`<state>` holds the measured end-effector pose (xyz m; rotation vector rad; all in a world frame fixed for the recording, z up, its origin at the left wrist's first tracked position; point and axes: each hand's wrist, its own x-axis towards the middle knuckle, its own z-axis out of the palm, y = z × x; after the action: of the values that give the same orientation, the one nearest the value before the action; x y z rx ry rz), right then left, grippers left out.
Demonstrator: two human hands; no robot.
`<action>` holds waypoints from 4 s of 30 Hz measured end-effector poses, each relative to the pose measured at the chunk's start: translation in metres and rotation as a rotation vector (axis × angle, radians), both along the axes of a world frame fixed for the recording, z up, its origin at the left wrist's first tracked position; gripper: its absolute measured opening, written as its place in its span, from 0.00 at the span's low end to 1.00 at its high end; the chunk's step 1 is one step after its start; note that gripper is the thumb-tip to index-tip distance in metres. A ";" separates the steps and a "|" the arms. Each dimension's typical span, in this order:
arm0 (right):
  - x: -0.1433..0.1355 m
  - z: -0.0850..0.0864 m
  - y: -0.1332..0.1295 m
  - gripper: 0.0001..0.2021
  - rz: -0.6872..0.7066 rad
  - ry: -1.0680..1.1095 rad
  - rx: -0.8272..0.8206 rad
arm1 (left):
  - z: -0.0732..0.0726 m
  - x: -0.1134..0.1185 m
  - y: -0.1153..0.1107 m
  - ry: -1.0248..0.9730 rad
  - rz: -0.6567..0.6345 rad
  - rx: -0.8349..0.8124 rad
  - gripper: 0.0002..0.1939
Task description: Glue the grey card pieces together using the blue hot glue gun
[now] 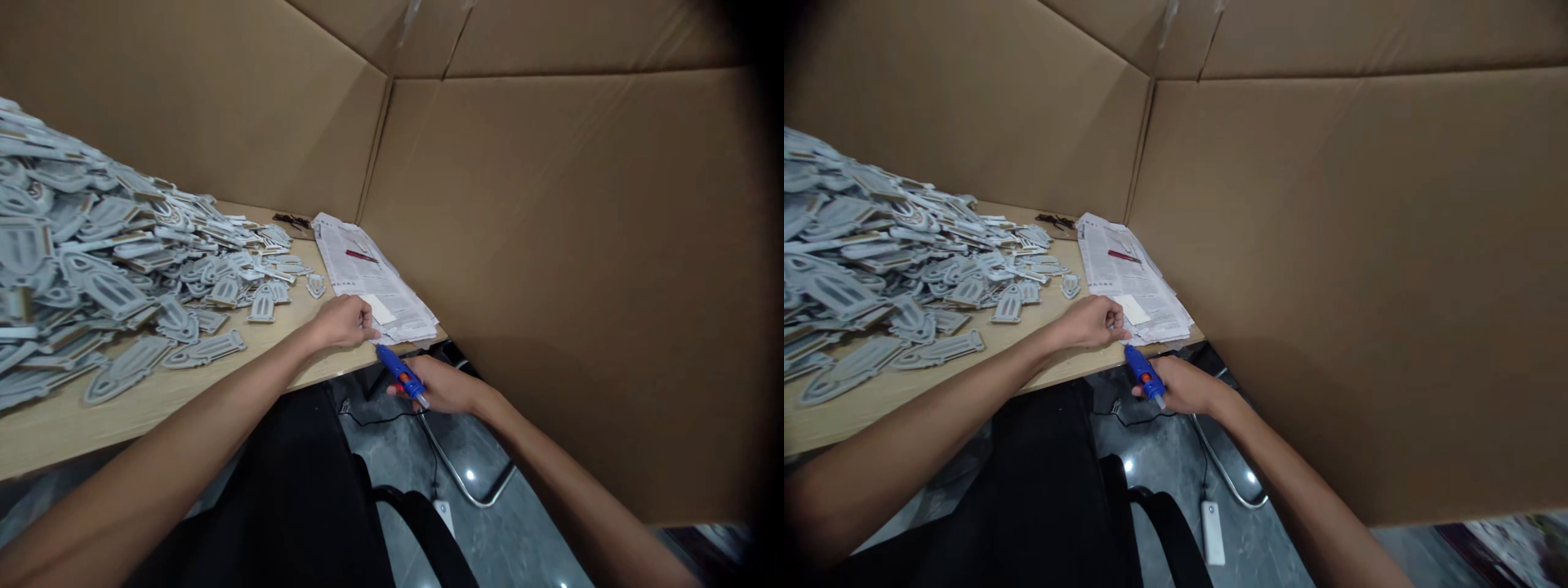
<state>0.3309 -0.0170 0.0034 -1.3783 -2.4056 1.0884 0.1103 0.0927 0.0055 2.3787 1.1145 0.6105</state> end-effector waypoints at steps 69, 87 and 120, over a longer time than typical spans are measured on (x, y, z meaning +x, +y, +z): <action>0.001 0.004 -0.002 0.14 0.017 -0.102 0.132 | -0.004 0.000 0.004 -0.039 -0.018 -0.005 0.13; -0.001 0.002 -0.005 0.10 0.000 -0.081 0.145 | -0.006 0.001 0.007 -0.062 -0.008 -0.046 0.13; -0.006 -0.001 -0.006 0.12 -0.037 -0.020 0.081 | -0.011 -0.005 0.013 -0.152 -0.108 -0.166 0.13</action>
<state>0.3254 -0.0230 0.0028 -1.4084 -2.3993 0.9613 0.1051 0.1060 -0.0051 2.1952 0.9274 0.6247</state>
